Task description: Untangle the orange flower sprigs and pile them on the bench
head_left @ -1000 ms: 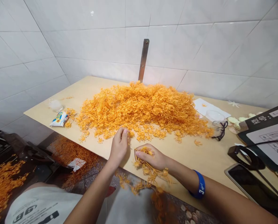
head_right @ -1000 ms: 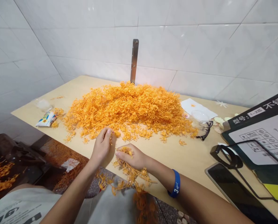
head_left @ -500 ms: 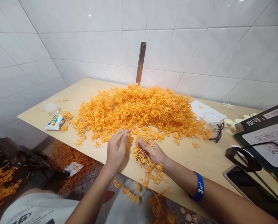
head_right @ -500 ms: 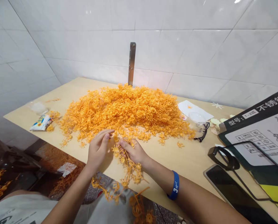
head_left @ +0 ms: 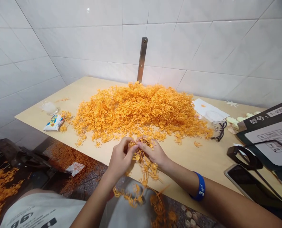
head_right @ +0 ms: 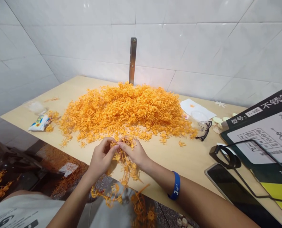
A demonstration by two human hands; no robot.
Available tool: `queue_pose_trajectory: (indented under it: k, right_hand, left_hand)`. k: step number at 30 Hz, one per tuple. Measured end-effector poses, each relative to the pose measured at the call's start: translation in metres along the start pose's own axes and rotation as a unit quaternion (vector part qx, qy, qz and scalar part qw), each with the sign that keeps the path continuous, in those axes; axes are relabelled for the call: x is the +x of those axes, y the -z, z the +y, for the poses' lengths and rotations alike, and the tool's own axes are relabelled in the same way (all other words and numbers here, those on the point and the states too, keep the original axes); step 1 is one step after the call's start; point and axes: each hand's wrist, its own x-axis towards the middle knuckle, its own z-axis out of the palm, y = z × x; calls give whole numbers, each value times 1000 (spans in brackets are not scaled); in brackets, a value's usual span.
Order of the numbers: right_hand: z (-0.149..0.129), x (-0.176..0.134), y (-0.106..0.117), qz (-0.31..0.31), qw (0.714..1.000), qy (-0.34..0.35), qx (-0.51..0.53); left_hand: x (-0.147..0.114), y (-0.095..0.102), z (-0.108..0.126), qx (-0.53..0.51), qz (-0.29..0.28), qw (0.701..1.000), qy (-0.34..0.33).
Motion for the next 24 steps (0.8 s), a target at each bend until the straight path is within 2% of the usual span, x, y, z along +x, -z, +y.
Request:
queue_pose_trajectory:
  k: [4, 10, 13, 16, 20, 21, 22, 24]
  right_hand:
    - [-3, -3, -2, -63, 996, -22, -55]
    - [-8, -3, 3, -115, 989, -11, -89]
    - [-9, -2, 6, -131, 989, 0, -69]
    - [-9, 1, 9, -124, 992, -21, -29]
    - [-8, 1, 11, -116, 992, -50, 25]
    - [-8, 0, 11, -123, 991, -51, 25]
    - [-8, -2, 10, -134, 990, -49, 21]
    - [-10, -7, 9, -155, 987, -42, 11]
  left_hand:
    - [5, 4, -3, -65, 1, 998, 3]
    - [9, 3, 3, -71, 24, 997, 13]
    - [8, -3, 10, -116, 40, 992, 26]
    - [10, -10, 18, -145, 51, 988, 26]
    - [21, -3, 25, -84, -1, 996, 7]
    - [25, 4, 24, -64, 8, 998, -3]
    - [29, 14, 23, -50, 41, 998, -14]
    - [34, 38, 20, -35, 160, 986, -33]
